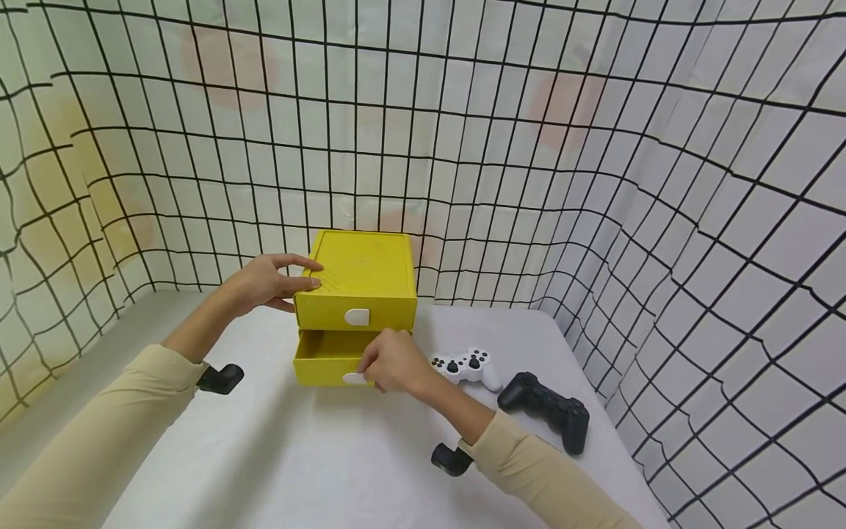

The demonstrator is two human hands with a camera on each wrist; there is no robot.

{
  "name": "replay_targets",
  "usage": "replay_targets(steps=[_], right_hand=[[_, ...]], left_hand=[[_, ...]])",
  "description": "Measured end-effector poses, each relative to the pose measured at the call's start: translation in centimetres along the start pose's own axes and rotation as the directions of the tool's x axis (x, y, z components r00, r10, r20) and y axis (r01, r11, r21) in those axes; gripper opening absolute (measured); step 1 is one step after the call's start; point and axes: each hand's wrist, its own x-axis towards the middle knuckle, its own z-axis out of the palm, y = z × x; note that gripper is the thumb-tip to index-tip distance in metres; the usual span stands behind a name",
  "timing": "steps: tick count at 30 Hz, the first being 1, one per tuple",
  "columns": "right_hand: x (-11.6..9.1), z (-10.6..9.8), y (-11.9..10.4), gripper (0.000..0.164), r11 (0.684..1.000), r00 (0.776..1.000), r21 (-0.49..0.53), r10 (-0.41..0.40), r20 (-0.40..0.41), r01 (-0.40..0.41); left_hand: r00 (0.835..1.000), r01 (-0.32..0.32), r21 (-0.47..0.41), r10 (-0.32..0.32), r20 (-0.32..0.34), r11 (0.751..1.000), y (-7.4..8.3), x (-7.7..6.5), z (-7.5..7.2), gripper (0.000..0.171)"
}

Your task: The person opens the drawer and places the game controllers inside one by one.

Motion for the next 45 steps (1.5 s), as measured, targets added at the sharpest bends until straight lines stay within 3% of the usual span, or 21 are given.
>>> replay_targets(steps=[13, 21, 25, 31, 34, 38, 45], right_hand=[[-2.2, 0.0, -0.7, 0.009, 1.0, 0.997, -0.003, -0.029, 0.068, 0.03], [-2.5, -0.1, -0.8, 0.009, 1.0, 0.993, -0.002, -0.028, 0.113, 0.029], [-2.5, -0.8, -0.8, 0.007, 1.0, 0.983, 0.017, -0.017, 0.185, 0.014], [-2.9, -2.5, -1.3, 0.019, 1.0, 0.952, -0.011, -0.005, 0.307, 0.008], [-3.1, -3.5, -1.5, 0.017, 0.999, 0.955, -0.031, -0.001, 0.297, 0.011], [-3.4, -4.8, -1.4, 0.016, 0.998, 0.968, -0.04, 0.054, 0.245, -0.045], [-4.1, -6.9, 0.5, 0.03, 0.983, 0.972, -0.072, 0.179, 0.155, -0.17]], left_hand=[[1.0, -0.013, -0.008, 0.013, -0.002, 1.0, -0.2, 0.2, 0.0, 0.052], [1.0, -0.004, 0.003, 0.004, -0.003, 1.0, -0.1, 0.1, -0.3, 0.052], [1.0, 0.001, -0.001, -0.001, -0.004, 1.0, -0.1, 0.1, -0.4, 0.053], [1.0, 0.006, 0.0, -0.006, 0.001, 1.0, -0.2, 0.2, -0.2, 0.053], [1.0, 0.007, -0.001, -0.007, 0.0, 1.0, -0.3, 0.2, -0.2, 0.054], [1.0, 0.002, 0.002, -0.002, -0.002, 1.0, -0.3, 0.2, -0.3, 0.054], [1.0, -0.003, 0.005, 0.003, 0.0, 1.0, -0.3, 0.2, -0.2, 0.053]])
